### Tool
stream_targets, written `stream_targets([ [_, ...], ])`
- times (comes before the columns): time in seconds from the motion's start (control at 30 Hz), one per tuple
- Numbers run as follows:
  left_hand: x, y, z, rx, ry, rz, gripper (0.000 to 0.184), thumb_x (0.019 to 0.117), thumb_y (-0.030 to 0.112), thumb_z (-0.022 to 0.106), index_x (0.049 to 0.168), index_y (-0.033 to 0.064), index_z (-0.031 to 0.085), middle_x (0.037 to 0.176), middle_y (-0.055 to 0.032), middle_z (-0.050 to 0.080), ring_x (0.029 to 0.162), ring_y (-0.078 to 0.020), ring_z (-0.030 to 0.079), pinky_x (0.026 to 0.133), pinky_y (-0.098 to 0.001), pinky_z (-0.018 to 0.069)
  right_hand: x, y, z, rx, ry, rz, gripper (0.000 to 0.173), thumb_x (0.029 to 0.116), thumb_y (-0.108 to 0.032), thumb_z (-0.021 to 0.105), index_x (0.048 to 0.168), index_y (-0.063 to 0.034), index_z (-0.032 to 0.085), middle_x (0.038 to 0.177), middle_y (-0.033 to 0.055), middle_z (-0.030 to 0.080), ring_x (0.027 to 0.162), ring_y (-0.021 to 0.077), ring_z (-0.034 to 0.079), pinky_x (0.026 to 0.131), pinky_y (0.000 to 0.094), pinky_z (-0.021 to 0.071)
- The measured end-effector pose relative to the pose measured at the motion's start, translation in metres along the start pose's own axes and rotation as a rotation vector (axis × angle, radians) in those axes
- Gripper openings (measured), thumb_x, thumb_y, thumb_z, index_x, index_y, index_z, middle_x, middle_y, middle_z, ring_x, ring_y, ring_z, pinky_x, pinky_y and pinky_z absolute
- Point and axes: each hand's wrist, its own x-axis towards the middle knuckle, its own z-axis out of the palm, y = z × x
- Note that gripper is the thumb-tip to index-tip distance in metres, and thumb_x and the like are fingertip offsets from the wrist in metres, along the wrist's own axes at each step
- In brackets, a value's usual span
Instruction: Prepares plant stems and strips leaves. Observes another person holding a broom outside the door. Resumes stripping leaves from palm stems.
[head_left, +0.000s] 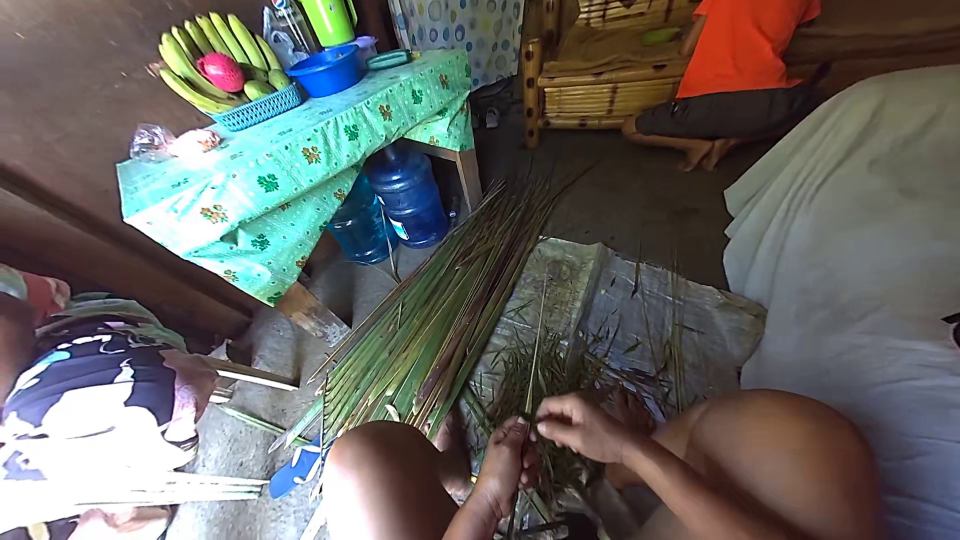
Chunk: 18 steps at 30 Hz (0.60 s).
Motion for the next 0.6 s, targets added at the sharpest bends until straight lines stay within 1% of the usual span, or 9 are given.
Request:
stream_targets([
  [0.03,0.0,0.0,0.001,-0.017,0.022,0.005,0.035,0.1136,0.019,0.025,0.097,0.0074,0.053,0.055,0.0052,0.044,0.04,-0.0013,0.039,0.039,-0.0146,0.0354,-0.001,-0.001,0.004,-0.072,-0.031,-0.046,0.025,0.1002,-0.019,0.058,0.106,0.0024,0.071,0.083,0.0109,0.067,0.07,0.0141,0.06,0.069,0.0325,0.0501],
  [0.07,0.0,0.0,0.001,-0.029,0.035,0.01,0.034,0.1135,0.018,0.025,0.098,0.0073,0.053,0.055,0.0049,0.043,0.04,-0.0013,0.039,0.039,-0.0145,0.0354,-0.001,0.0,0.006,-0.123,-0.04,-0.087,0.026,0.0996,-0.02,0.059,0.104,0.0022,0.071,0.085,0.0134,0.068,0.074,0.0174,0.061,0.072,0.0358,0.0503],
  [0.17,-0.001,0.0,0.003,-0.053,0.044,0.02,0.034,0.1129,0.017,0.023,0.098,0.0079,0.052,0.054,0.0057,0.042,0.039,-0.0004,0.037,0.038,-0.0139,0.0336,0.001,0.005,0.006,-0.17,-0.006,-0.139,0.026,0.1,-0.02,0.059,0.105,0.0022,0.072,0.086,0.0149,0.069,0.077,0.019,0.063,0.074,0.0358,0.0508],
  [0.27,-0.002,-0.001,0.003,-0.04,0.005,0.024,0.036,0.1138,0.021,0.023,0.092,0.0091,0.049,0.053,0.0066,0.039,0.038,-0.0002,0.034,0.037,-0.0141,0.0318,0.008,0.013,0.003,-0.193,0.092,-0.113,0.028,0.1011,-0.022,0.057,0.106,0.0017,0.071,0.088,0.0156,0.069,0.08,0.021,0.065,0.076,0.0387,0.0518],
  [0.33,-0.002,-0.001,0.003,-0.041,-0.023,0.011,0.037,0.1141,0.023,0.023,0.092,0.0099,0.049,0.052,0.007,0.038,0.038,-0.0001,0.034,0.037,-0.0141,0.0314,0.013,0.015,-0.003,-0.161,0.147,-0.077,0.028,0.101,-0.02,0.058,0.111,0.0023,0.072,0.095,0.0168,0.071,0.087,0.0212,0.067,0.083,0.0387,0.053],
  [0.4,-0.002,0.0,0.003,-0.089,-0.042,-0.018,0.038,0.1142,0.025,0.022,0.091,0.0106,0.048,0.052,0.0071,0.037,0.037,0.0,0.034,0.037,-0.0136,0.0317,0.016,0.016,-0.003,-0.138,0.173,-0.05,0.032,0.1015,-0.021,0.058,0.12,0.002,0.07,0.105,0.0173,0.073,0.096,0.0213,0.069,0.091,0.0385,0.0536],
  [0.47,-0.002,0.003,0.002,-0.162,-0.068,-0.052,0.038,0.1143,0.026,0.02,0.091,0.012,0.047,0.053,0.0078,0.037,0.037,0.0006,0.033,0.036,-0.0129,0.0317,0.017,0.015,0.0,-0.132,0.194,-0.034,0.038,0.102,-0.022,0.057,0.129,0.0019,0.067,0.112,0.0182,0.073,0.102,0.0228,0.07,0.096,0.0395,0.0527],
  [0.53,-0.003,0.005,0.0,-0.244,-0.094,-0.083,0.039,0.1144,0.027,0.02,0.091,0.013,0.047,0.053,0.0084,0.037,0.036,0.0012,0.034,0.036,-0.0121,0.0323,0.02,0.016,0.002,-0.107,0.219,-0.04,0.04,0.1017,-0.022,0.057,0.132,0.0021,0.066,0.113,0.0179,0.073,0.101,0.0217,0.07,0.095,0.0382,0.0537],
  [0.6,-0.006,0.004,0.001,-0.282,-0.116,-0.107,0.039,0.1143,0.027,0.019,0.09,0.0133,0.047,0.053,0.0086,0.038,0.036,0.0015,0.034,0.036,-0.0118,0.0331,0.023,0.02,-0.002,-0.076,0.265,-0.043,0.037,0.1021,-0.02,0.055,0.128,0.0025,0.067,0.108,0.0175,0.073,0.094,0.0196,0.07,0.09,0.0367,0.0548],
])
